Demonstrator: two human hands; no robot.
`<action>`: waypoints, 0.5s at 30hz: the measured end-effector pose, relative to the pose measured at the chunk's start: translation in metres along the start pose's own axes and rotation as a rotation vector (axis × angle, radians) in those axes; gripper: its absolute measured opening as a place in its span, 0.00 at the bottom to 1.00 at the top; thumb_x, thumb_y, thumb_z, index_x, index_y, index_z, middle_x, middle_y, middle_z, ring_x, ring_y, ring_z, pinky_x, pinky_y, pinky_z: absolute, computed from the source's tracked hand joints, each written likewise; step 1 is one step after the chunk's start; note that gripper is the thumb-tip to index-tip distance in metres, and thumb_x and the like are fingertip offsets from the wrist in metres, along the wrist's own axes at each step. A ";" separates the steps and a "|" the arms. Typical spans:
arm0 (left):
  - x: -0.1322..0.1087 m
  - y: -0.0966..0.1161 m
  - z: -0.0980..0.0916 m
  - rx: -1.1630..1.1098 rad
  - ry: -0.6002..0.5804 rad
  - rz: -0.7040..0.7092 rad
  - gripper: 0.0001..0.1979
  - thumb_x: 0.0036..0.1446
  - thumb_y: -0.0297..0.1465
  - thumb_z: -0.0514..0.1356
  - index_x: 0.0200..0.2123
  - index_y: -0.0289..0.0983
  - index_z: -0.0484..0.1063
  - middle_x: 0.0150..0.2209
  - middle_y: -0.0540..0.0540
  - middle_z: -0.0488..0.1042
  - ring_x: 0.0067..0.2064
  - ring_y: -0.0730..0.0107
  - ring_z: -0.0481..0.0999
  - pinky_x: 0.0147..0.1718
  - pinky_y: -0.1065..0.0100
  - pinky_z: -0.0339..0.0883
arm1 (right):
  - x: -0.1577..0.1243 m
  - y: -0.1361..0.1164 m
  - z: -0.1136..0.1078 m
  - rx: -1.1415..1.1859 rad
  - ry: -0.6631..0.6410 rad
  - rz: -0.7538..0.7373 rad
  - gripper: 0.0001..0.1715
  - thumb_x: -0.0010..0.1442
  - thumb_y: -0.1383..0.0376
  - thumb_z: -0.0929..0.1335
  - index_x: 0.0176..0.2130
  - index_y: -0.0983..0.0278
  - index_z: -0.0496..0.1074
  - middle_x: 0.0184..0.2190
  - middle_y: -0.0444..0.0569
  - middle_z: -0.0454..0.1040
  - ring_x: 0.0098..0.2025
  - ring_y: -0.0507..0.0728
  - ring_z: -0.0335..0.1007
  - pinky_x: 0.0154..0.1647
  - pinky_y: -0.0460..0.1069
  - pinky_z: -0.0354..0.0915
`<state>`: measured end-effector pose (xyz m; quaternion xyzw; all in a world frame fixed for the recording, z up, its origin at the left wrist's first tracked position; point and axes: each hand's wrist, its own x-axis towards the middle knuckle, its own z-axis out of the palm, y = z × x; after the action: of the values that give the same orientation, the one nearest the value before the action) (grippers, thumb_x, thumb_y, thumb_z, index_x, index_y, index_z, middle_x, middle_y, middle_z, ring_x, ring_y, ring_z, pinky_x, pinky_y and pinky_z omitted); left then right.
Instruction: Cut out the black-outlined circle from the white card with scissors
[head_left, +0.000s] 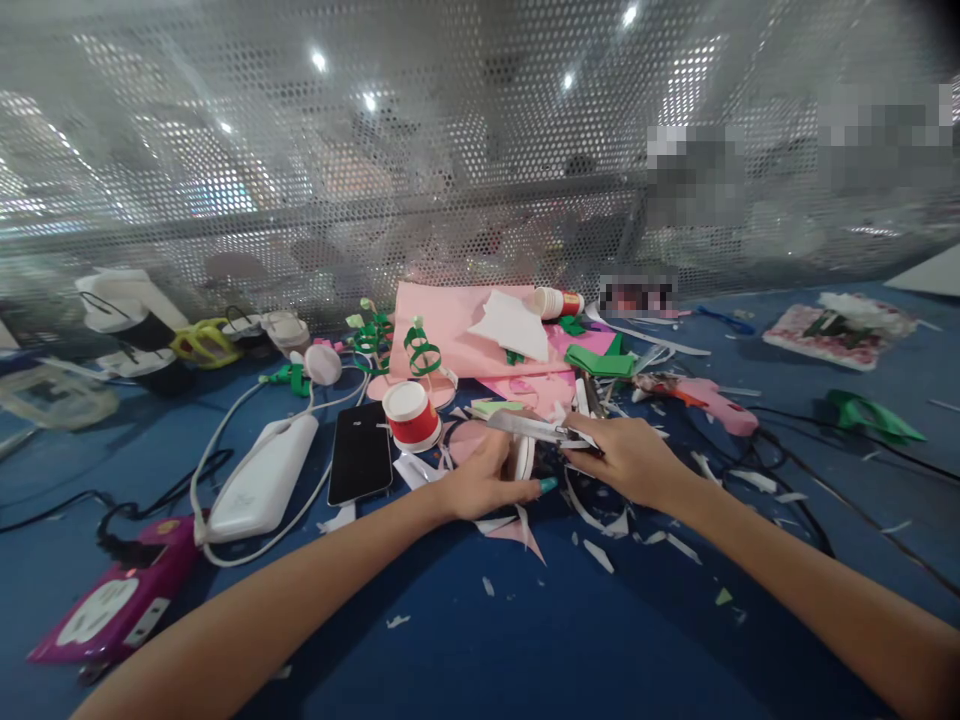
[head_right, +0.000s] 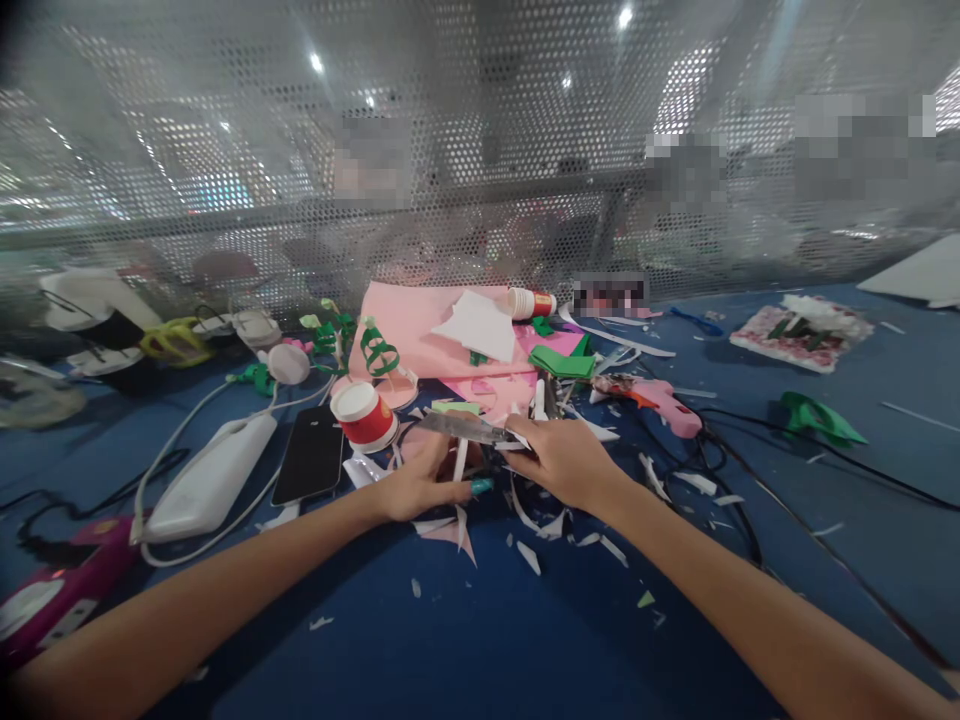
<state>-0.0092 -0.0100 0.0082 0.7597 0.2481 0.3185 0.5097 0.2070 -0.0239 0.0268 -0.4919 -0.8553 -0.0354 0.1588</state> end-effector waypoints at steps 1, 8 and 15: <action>0.000 0.000 0.000 -0.009 -0.005 -0.018 0.32 0.47 0.32 0.63 0.55 0.40 0.54 0.45 0.43 0.62 0.47 0.56 0.65 0.43 0.55 0.64 | 0.000 0.000 0.000 0.001 -0.001 -0.003 0.15 0.59 0.60 0.61 0.42 0.64 0.69 0.26 0.51 0.77 0.26 0.58 0.72 0.24 0.47 0.53; 0.003 -0.001 0.000 -0.254 0.026 -0.089 0.29 0.50 0.32 0.61 0.53 0.42 0.52 0.38 0.49 0.63 0.32 0.73 0.68 0.30 0.68 0.64 | -0.002 -0.002 0.001 0.006 -0.010 -0.037 0.16 0.58 0.61 0.62 0.46 0.64 0.68 0.25 0.49 0.76 0.26 0.57 0.72 0.24 0.46 0.53; 0.003 -0.003 0.000 -0.090 0.003 -0.056 0.30 0.49 0.30 0.61 0.54 0.40 0.52 0.46 0.43 0.62 0.46 0.62 0.66 0.42 0.60 0.64 | -0.002 -0.004 0.000 -0.017 0.039 0.014 0.15 0.59 0.61 0.61 0.43 0.65 0.68 0.27 0.51 0.77 0.26 0.58 0.72 0.23 0.47 0.53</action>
<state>-0.0077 -0.0070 0.0065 0.7284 0.2552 0.3160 0.5518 0.2048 -0.0272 0.0263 -0.4985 -0.8482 -0.0512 0.1714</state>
